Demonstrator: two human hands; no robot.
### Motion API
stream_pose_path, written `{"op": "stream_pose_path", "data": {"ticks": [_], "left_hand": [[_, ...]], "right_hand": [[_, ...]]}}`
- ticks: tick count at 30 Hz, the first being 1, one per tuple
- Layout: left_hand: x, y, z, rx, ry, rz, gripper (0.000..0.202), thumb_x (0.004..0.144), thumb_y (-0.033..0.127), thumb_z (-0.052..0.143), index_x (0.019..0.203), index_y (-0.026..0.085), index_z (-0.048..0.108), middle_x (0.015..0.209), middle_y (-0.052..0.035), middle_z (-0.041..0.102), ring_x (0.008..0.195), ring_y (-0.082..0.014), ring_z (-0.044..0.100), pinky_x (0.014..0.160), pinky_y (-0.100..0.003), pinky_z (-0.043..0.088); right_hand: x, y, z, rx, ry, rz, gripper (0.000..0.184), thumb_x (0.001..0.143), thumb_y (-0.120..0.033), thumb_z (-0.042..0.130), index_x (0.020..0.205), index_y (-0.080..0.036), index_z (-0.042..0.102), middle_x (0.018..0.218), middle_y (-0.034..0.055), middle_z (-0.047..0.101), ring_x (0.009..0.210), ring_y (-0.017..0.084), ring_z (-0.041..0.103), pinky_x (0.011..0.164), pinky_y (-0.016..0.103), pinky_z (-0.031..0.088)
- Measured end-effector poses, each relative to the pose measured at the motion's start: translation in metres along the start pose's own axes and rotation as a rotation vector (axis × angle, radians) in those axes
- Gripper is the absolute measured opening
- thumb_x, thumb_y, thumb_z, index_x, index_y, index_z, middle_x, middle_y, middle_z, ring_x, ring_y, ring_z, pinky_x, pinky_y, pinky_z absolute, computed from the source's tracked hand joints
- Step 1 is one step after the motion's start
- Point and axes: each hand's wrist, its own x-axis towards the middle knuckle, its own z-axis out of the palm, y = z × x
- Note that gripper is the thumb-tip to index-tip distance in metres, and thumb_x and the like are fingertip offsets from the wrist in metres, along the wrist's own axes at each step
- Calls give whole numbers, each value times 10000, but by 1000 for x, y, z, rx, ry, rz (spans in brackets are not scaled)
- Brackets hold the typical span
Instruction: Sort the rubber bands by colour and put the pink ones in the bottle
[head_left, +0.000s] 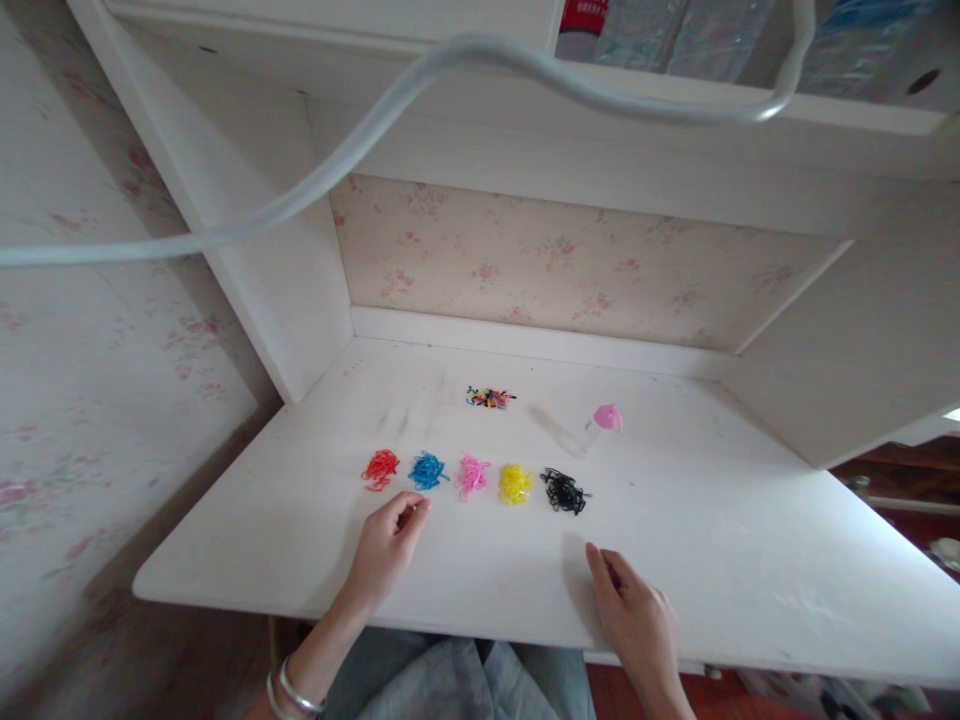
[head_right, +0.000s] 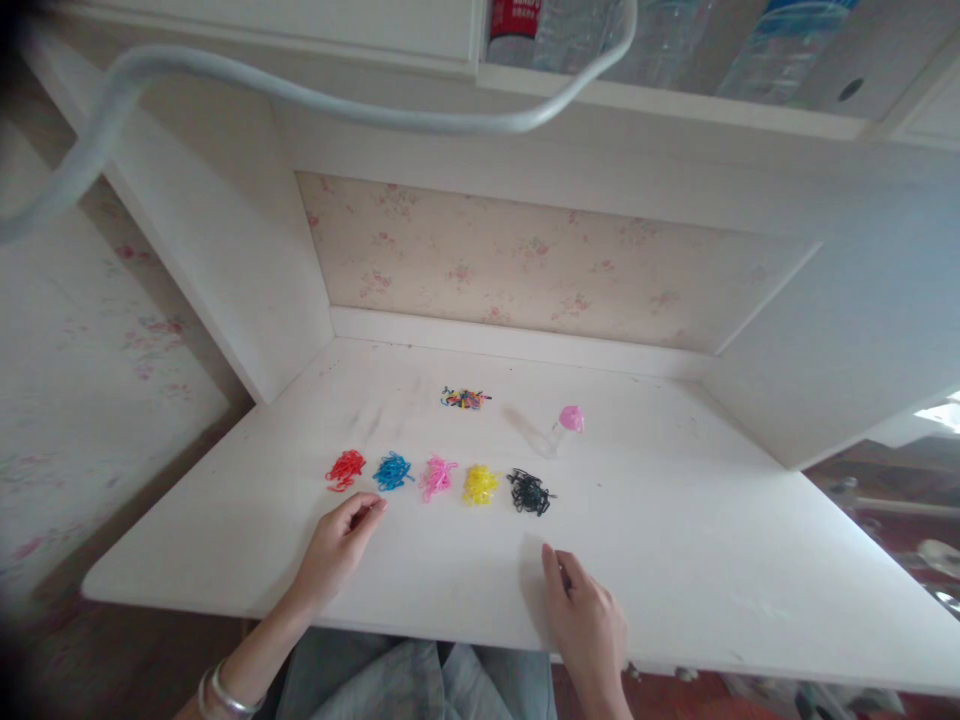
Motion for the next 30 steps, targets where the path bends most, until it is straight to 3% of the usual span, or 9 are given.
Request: {"op": "stream_pose_path", "data": {"ticks": [30], "left_hand": [[0,3,2,35,8,14,305,835,449,490,796,181,628,592,29,528,542,-126,463,516,-216,352]], "right_hand": [[-4,-3,-1,-8,25,-18,463,858,-634,287,865,-338,644,735,-6,704,764,224,652,585,254,371]]}}
